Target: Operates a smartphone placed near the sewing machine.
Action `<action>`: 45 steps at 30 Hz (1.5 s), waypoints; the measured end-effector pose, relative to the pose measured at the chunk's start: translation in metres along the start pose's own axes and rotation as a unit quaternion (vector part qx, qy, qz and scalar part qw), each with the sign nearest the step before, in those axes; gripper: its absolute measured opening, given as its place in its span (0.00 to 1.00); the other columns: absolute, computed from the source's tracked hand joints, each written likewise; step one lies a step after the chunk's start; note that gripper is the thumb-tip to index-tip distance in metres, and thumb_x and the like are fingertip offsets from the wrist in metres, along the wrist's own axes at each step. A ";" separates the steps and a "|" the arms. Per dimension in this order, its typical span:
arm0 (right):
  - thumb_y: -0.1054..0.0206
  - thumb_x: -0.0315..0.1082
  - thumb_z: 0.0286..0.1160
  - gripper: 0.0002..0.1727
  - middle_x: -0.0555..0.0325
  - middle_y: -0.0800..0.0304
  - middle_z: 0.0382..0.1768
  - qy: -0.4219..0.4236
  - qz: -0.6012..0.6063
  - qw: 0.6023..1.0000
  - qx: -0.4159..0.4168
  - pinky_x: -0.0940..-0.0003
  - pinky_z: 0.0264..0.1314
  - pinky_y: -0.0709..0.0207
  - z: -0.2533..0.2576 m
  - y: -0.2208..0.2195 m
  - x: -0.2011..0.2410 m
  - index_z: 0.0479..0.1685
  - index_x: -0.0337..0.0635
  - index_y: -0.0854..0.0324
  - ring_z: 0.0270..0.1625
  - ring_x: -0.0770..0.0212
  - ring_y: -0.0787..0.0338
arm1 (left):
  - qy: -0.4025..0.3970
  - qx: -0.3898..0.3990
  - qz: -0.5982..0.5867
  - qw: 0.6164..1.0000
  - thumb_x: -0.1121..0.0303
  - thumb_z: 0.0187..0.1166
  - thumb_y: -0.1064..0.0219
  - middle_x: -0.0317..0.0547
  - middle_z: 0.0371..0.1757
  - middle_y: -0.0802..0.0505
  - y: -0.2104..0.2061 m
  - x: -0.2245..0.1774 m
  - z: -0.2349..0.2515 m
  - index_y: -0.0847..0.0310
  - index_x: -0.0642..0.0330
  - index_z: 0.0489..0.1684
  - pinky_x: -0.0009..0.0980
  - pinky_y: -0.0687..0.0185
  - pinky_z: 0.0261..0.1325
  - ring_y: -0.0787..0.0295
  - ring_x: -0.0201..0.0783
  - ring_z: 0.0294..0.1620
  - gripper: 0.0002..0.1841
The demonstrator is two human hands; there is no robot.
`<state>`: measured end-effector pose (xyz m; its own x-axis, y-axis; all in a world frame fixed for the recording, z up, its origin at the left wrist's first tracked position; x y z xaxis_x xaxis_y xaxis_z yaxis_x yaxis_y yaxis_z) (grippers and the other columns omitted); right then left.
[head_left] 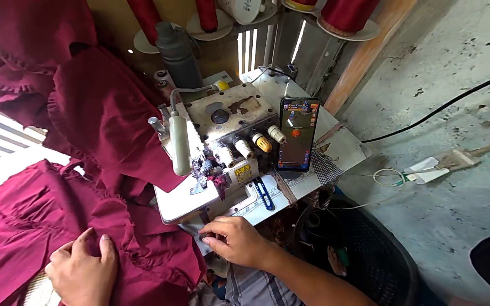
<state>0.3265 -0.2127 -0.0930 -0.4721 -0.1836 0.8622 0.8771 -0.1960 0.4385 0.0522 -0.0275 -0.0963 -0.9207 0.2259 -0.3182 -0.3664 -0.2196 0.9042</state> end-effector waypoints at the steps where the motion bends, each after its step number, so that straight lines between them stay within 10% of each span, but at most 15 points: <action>1: 0.34 0.42 0.83 0.16 0.53 0.07 0.41 -0.015 -0.018 1.000 0.006 0.64 0.44 0.15 0.002 -0.003 0.003 0.55 0.42 0.08 0.38 0.61 0.10 | 0.000 -0.002 0.002 1.000 0.51 0.83 0.46 0.81 0.71 0.21 0.000 0.000 0.001 0.18 0.63 0.71 0.72 0.37 0.73 0.27 0.80 0.73 0.29; 4: 0.33 0.62 0.77 0.30 0.52 0.09 0.53 -0.066 -0.139 0.987 0.051 0.52 0.52 0.13 0.011 -0.024 0.019 0.61 0.45 0.11 0.55 0.53 0.09 | -0.001 0.003 0.003 1.000 0.50 0.82 0.44 0.82 0.70 0.21 0.001 -0.003 0.001 0.18 0.64 0.70 0.73 0.37 0.72 0.28 0.81 0.73 0.29; 6: 0.31 0.58 0.76 0.27 0.47 0.10 0.54 -0.051 -0.228 0.970 0.062 0.50 0.51 0.14 0.016 -0.043 0.031 0.50 0.40 0.11 0.60 0.47 0.11 | -0.002 0.000 0.005 1.000 0.48 0.79 0.41 0.83 0.70 0.22 0.005 -0.005 0.000 0.19 0.65 0.71 0.74 0.38 0.72 0.29 0.82 0.73 0.31; 10: 0.34 0.38 0.80 0.09 0.53 0.10 0.37 0.022 -0.215 0.976 -0.011 0.54 0.44 0.15 0.020 -0.053 0.058 0.39 0.42 0.12 0.47 0.50 0.09 | -0.007 -0.025 -0.019 0.999 0.53 0.75 0.30 0.87 0.68 0.22 0.041 -0.022 -0.019 0.25 0.76 0.72 0.72 0.35 0.73 0.27 0.83 0.71 0.35; 15: 0.43 0.39 0.90 0.15 0.46 0.14 0.25 -0.033 0.046 0.994 0.091 0.47 0.33 0.17 0.019 -0.063 0.084 0.49 0.33 0.20 0.31 0.46 0.09 | 0.078 0.163 -0.017 0.983 0.47 0.86 0.43 0.78 0.47 0.09 0.030 -0.029 -0.054 0.14 0.77 0.51 0.79 0.30 0.58 0.13 0.78 0.55 0.32; 21: 0.43 0.38 0.89 0.16 0.46 0.18 0.25 -0.074 0.180 0.976 0.100 0.53 0.34 0.21 0.005 -0.072 0.070 0.47 0.31 0.21 0.30 0.52 0.13 | 0.081 0.147 -0.027 0.985 0.52 0.84 0.40 0.72 0.42 0.08 0.027 -0.023 -0.058 0.15 0.74 0.49 0.78 0.29 0.53 0.12 0.75 0.51 0.26; 27: 0.40 0.42 0.81 0.14 0.52 0.18 0.19 -0.063 -0.031 0.995 0.065 0.49 0.27 0.23 0.015 -0.046 0.036 0.35 0.40 0.19 0.27 0.51 0.11 | 0.063 0.136 0.030 0.988 0.46 0.80 0.39 0.74 0.49 0.11 0.016 -0.041 -0.068 0.18 0.72 0.55 0.75 0.26 0.50 0.13 0.75 0.54 0.31; 33: 0.38 0.41 0.81 0.15 0.52 0.20 0.18 -0.006 -0.032 0.997 0.065 0.50 0.26 0.25 0.016 -0.051 0.019 0.31 0.39 0.19 0.25 0.51 0.13 | 0.042 0.102 -0.057 0.992 0.55 0.86 0.41 0.64 0.34 0.10 0.019 -0.030 -0.068 0.15 0.72 0.45 0.65 0.24 0.46 0.11 0.62 0.39 0.23; 41: 0.39 0.41 0.84 0.16 0.51 0.18 0.20 0.021 -0.034 0.998 0.049 0.51 0.27 0.25 0.013 -0.050 0.022 0.30 0.39 0.19 0.26 0.52 0.13 | 0.051 0.099 -0.064 0.992 0.58 0.86 0.43 0.66 0.37 0.09 0.020 -0.027 -0.069 0.15 0.73 0.45 0.66 0.25 0.49 0.11 0.63 0.43 0.21; 45: 0.40 0.42 0.87 0.19 0.50 0.18 0.21 0.020 -0.010 0.998 0.060 0.51 0.29 0.24 0.013 -0.048 0.021 0.31 0.37 0.19 0.28 0.51 0.14 | 0.046 0.070 -0.156 0.984 0.62 0.88 0.43 0.57 0.33 0.12 0.032 -0.025 -0.073 0.19 0.78 0.44 0.41 0.19 0.42 0.15 0.39 0.33 0.20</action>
<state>0.2753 -0.1947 -0.0925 -0.4899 -0.2189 0.8439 0.8710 -0.0826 0.4842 0.0538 -0.1090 -0.0802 -0.7775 0.1729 -0.6047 -0.6165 -0.0196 0.7871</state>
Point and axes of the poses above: each hand's wrist, its own z-axis towards the middle knuckle, its own y-axis out of the back of the hand, x = y × z, the point moved 9 cm from there along z, towards the middle knuckle
